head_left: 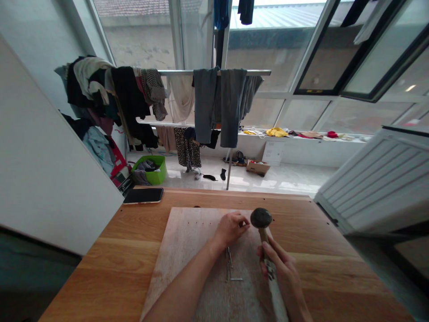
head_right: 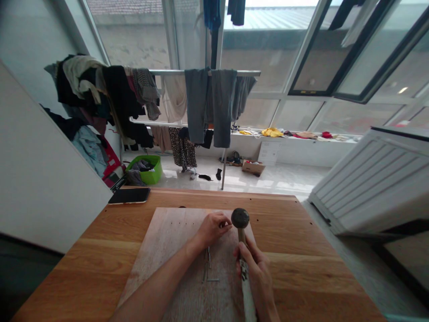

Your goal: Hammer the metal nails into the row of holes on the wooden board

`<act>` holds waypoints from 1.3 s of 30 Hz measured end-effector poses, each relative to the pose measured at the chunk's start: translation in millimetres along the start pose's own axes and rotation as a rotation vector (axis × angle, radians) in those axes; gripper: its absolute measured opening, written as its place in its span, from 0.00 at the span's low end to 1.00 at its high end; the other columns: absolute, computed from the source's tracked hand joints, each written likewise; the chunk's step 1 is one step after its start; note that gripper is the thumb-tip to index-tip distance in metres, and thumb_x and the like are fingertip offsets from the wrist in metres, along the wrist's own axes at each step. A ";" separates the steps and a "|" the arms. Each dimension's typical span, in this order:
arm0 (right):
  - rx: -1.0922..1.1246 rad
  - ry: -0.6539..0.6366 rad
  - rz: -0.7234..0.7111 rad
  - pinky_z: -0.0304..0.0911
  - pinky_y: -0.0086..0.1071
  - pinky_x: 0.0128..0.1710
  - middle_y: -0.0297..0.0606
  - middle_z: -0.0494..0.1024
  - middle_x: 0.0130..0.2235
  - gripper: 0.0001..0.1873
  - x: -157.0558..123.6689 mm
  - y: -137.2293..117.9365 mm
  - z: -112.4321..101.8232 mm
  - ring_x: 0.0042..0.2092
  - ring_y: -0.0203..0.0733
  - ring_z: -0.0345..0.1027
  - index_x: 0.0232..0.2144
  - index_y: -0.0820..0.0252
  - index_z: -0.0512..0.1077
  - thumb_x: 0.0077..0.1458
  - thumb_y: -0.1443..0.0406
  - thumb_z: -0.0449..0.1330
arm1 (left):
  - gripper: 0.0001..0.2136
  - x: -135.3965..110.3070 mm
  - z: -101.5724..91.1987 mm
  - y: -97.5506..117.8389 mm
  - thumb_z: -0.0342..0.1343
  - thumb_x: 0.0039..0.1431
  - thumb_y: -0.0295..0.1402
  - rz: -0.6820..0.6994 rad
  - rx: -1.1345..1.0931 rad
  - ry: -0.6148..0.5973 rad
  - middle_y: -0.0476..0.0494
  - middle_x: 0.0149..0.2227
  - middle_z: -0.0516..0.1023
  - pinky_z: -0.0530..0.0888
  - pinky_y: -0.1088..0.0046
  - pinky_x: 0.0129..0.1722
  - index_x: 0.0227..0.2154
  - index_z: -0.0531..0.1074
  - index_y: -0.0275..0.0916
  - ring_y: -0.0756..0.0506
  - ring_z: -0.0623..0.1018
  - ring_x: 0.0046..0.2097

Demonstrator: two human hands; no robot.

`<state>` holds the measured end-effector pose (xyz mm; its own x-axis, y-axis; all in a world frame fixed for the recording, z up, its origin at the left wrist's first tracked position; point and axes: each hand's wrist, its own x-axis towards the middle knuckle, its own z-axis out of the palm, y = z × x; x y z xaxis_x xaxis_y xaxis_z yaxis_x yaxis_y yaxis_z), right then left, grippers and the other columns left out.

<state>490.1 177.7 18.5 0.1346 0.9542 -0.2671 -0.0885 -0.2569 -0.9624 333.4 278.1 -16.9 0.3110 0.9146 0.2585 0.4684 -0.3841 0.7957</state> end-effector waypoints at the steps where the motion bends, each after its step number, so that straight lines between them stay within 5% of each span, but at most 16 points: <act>1: 0.003 0.013 0.006 0.55 0.26 0.16 0.29 0.71 0.18 0.28 -0.4 -0.3 0.8 0.17 0.33 0.59 0.34 0.61 0.78 0.43 0.43 0.68 | 0.02 0.1 -0.1 0.1 0.63 0.57 0.28 0.003 -0.001 -0.003 0.49 0.29 0.75 0.69 0.78 0.33 0.31 0.81 0.38 0.51 0.73 0.30; 39: 0.065 -0.025 -0.014 0.55 0.25 0.14 0.30 0.73 0.22 0.24 0.7 7.5 -1.2 0.16 0.31 0.61 0.32 0.59 0.77 0.45 0.45 0.69 | 0.03 0.8 0.4 -1.3 0.63 0.55 0.26 0.033 -0.010 0.004 0.50 0.26 0.74 0.66 0.77 0.31 0.31 0.82 0.37 0.51 0.71 0.28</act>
<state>490.7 176.3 11.0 0.1118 0.9615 -0.2511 -0.1507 -0.2334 -0.9606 333.4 279.3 -18.0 0.3226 0.9021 0.2866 0.4498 -0.4126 0.7921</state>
